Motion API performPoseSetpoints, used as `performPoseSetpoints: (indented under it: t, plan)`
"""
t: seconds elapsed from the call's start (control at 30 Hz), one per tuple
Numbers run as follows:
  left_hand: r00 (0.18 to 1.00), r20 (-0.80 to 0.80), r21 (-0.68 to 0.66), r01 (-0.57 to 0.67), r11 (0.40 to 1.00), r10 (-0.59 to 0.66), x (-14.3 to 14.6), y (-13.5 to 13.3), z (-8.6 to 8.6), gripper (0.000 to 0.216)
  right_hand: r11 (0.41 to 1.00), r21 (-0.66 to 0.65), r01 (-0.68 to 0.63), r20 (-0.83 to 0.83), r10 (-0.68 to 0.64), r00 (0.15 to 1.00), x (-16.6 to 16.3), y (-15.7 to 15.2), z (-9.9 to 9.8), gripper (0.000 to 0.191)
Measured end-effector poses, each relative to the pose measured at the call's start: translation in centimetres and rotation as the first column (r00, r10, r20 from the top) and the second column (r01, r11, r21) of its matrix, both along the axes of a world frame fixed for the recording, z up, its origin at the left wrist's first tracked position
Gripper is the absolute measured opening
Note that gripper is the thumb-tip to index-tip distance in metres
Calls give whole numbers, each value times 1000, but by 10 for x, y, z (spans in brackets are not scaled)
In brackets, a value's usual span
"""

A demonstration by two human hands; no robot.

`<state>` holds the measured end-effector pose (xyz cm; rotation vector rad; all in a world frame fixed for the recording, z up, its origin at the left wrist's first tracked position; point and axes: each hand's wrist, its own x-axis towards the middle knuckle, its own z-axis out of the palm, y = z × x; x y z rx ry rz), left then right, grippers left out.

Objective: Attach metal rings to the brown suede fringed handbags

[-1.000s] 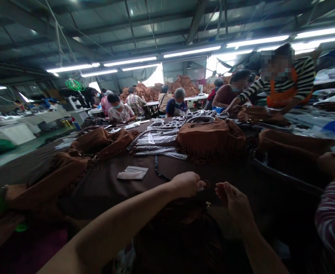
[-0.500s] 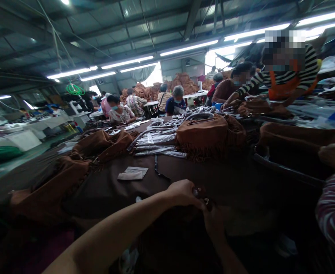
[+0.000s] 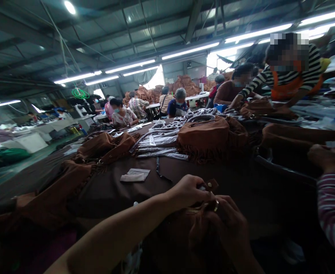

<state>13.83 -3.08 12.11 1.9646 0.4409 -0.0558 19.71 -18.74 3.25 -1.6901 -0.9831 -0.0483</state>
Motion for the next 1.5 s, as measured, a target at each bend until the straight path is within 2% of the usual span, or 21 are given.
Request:
performPoseSetpoints:
  t: [0.07,0.17,0.33,0.47,0.53,0.63,0.77,0.93,1.07,1.17,1.3,1.43,1.5]
  plan:
    - [997,3,40,-71,997,71,2,6,-3,35,999,-16,46,40,-45,998,4,1,1,18]
    - [991,27,227,-132,965,129,0,18,-13,32,992,-77,96,132,-85,988,12,12,-14,24]
    - [997,-41,279,-55,959,70,-10,25,-21,39,982,-147,121,299,-73,951,16,33,-35,30]
    - [993,-117,147,-8,989,25,-10,23,-32,26,983,-152,104,342,-46,939,12,39,-35,26]
    - [992,-107,11,-59,998,60,-6,23,-39,22,983,-152,107,287,-59,956,11,41,-37,25]
    - [981,-124,-164,-171,972,152,2,25,-49,21,987,-154,43,141,-21,990,12,47,-44,25]
    - [956,-234,-242,-231,942,174,11,33,-53,24,986,-153,-73,41,80,996,11,49,-49,27]
    - [908,-414,-339,-211,917,56,17,51,-54,26,963,-194,-186,14,193,981,8,47,-45,21]
    - [873,-487,-393,-179,902,-39,17,59,-50,29,957,-205,-207,40,219,975,8,48,-51,27]
    - [898,-435,-454,-157,877,-65,10,56,-48,32,960,-185,-212,14,218,976,7,49,-52,22]
    - [973,-229,-571,-98,815,-43,-7,49,-49,34,968,-148,-202,-15,202,979,5,48,-48,13]
    - [983,-179,-503,-127,855,41,-19,46,-54,32,978,-132,-163,87,176,981,3,48,-51,20]
    - [982,-184,-500,-137,855,50,-21,45,-55,32,979,-129,-156,133,173,976,2,48,-52,23]
